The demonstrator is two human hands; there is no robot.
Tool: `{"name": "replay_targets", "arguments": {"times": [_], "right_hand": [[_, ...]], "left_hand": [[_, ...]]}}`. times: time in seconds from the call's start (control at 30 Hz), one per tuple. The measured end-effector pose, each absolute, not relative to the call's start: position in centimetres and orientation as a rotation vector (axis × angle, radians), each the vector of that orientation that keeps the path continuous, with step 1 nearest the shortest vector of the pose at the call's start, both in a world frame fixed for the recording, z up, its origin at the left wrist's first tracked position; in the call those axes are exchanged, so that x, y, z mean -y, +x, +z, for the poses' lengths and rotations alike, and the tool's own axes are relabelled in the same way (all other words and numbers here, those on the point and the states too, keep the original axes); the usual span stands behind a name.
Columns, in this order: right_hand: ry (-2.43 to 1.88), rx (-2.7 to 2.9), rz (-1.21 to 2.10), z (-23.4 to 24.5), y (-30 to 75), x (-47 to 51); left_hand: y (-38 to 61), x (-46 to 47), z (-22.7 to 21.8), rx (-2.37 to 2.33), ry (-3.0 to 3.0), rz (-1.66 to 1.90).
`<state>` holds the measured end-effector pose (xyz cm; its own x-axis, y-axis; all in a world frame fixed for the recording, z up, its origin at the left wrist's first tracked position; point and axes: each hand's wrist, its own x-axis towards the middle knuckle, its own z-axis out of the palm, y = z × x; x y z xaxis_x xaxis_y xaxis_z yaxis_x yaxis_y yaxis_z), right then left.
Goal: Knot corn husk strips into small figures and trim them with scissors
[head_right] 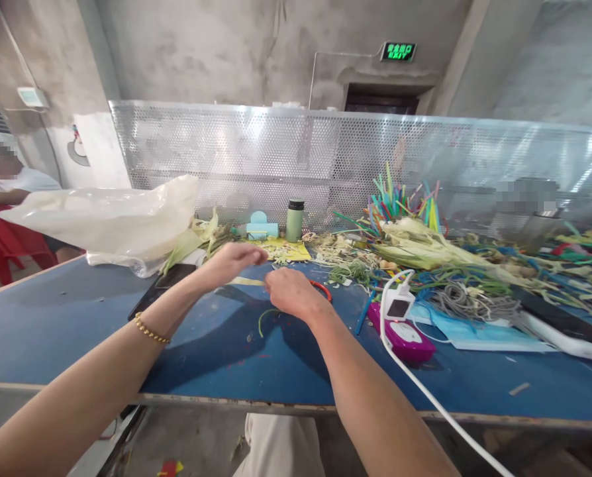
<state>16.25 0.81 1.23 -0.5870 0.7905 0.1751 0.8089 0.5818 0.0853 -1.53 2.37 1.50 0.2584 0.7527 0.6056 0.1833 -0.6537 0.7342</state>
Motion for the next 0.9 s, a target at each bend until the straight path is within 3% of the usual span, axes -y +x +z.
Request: {"name": "replay_targets", "arguments": {"times": [0.13,0.33,0.63,0.83,0.9], "right_hand": [[-1.385,2.673,-0.269,1.3,16.2,-1.0],[-1.379,2.649,-0.292,1.8,16.1,-0.7],[-1.351,2.625,-0.360,1.2,16.2,-0.8],[-1.145,2.579,0.053,1.4,17.5,-2.2],[-1.180,2.485,0.037,2.0,18.6,-2.6]], "left_hand": [[-0.5,-1.7,0.6,-0.729,2.170,1.012],[-1.7,-1.9,0.7,-0.939,2.250,0.774],[-1.2,-2.2,0.3,-1.177,2.452,0.783],[-1.6,-1.6,1.3,-1.186,2.501,0.797],[-1.8,-1.8,1.6,-1.244,2.432,0.904]]}}
